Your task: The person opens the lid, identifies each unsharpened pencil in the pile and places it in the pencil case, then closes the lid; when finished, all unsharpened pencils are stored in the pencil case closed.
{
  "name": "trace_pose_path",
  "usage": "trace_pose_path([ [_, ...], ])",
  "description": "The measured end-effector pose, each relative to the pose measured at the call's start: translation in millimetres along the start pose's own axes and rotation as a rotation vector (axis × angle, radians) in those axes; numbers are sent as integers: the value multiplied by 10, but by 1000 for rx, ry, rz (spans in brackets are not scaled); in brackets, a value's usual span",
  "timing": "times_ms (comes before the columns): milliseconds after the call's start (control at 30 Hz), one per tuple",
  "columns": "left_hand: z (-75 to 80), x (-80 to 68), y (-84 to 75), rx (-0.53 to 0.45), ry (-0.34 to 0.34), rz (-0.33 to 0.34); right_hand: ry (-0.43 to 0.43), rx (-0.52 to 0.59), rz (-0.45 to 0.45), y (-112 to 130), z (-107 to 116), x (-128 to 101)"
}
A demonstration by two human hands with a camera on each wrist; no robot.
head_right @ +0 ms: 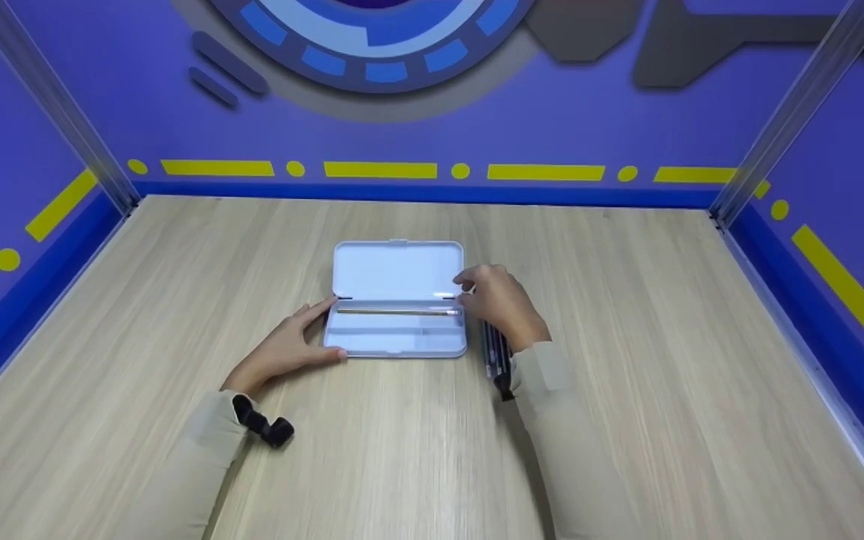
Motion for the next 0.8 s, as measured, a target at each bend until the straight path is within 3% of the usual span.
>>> trace_pose_path([
  [467,5,-5,-13,-11,-4,-34,-24,60,-80,-342,128,-189],
  [800,2,-3,-7,-14,1,-30,29,84,-160,-553,149,-311],
])
Point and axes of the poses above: each hand's wrist, its own x-axis towards the middle knuckle, its own z-axis out of the back of the hand, y = z × x, the point moved 9 cm from there along x, towards the middle knuckle, and after that the axes turned 5 degrees about -y, right-handed, at the moved point
